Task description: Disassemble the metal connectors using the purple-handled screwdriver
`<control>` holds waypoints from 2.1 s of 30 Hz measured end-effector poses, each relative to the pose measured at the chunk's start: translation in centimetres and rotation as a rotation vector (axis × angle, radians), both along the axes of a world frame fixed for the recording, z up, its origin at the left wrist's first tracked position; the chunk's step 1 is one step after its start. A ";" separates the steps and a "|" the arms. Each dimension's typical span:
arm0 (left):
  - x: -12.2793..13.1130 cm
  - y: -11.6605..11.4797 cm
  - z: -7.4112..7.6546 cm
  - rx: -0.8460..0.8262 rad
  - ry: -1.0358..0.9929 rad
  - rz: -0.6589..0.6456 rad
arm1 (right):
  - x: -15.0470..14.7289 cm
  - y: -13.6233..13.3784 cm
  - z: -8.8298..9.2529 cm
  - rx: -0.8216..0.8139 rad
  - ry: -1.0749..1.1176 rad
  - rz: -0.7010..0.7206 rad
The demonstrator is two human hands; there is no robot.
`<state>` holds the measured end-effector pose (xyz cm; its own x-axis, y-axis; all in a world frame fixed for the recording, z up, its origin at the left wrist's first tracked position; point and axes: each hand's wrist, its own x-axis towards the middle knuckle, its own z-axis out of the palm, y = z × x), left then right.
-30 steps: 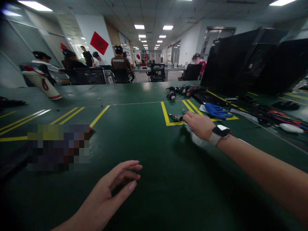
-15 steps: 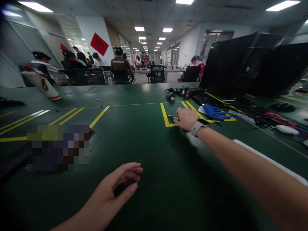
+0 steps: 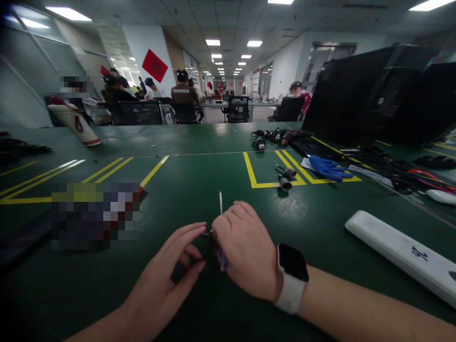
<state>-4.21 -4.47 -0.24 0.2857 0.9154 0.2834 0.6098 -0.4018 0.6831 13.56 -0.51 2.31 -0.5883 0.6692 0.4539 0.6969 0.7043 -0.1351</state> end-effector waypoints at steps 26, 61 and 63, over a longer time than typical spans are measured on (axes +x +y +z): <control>0.1 1.0 0.6 -0.180 0.038 -0.011 | 5.7 5.8 2.6 0.083 0.331 -0.237; 3.1 0.5 0.6 0.073 0.236 -0.353 | 3.1 -0.2 0.9 -0.046 0.347 0.163; 1.3 -0.5 0.5 0.113 0.166 -0.189 | 2.5 -0.7 0.4 -0.078 0.368 0.197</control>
